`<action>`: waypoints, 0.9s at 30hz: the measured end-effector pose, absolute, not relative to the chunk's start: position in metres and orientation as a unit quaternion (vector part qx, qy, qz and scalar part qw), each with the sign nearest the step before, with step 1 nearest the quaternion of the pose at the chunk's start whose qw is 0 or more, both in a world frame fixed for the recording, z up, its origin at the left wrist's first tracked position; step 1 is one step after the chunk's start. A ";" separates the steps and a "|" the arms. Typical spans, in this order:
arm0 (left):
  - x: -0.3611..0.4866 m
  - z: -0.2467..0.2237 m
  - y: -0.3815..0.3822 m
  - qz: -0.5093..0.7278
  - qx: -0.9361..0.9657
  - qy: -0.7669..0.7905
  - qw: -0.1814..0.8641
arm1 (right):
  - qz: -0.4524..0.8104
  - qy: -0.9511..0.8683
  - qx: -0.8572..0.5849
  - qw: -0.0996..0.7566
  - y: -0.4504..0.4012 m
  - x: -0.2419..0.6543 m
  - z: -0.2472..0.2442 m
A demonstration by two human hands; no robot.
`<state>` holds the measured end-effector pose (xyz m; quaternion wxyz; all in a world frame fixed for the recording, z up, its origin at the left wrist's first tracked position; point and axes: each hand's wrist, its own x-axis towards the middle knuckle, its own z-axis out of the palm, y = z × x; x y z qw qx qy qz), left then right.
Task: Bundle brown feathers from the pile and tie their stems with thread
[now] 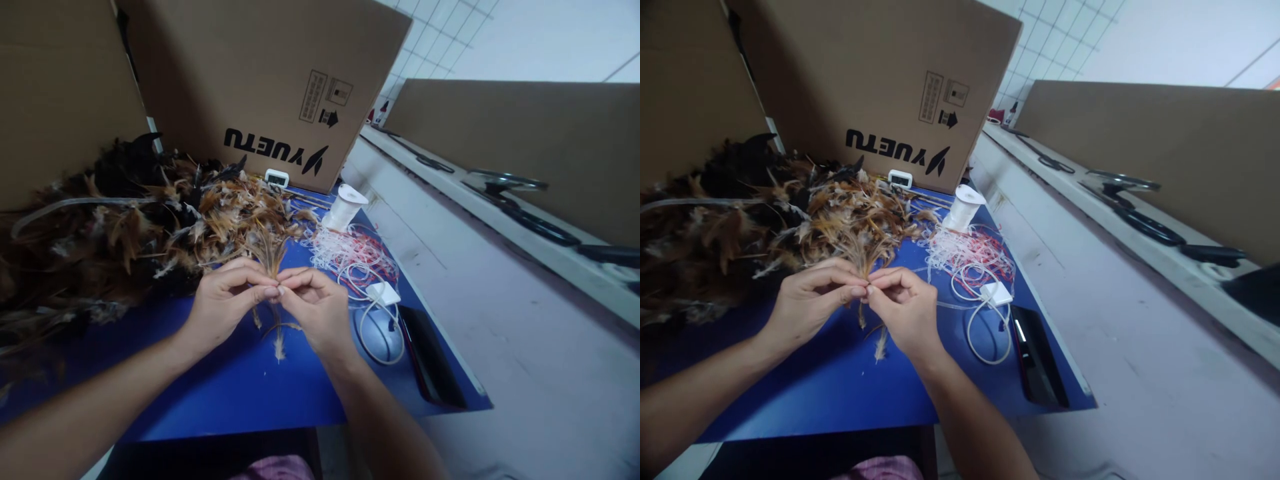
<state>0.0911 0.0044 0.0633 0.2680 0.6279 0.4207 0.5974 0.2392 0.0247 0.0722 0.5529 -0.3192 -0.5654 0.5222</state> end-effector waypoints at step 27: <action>0.101 0.031 0.037 0.517 0.543 0.469 0.466 | 0.598 -0.482 -0.384 0.513 0.049 0.250 0.039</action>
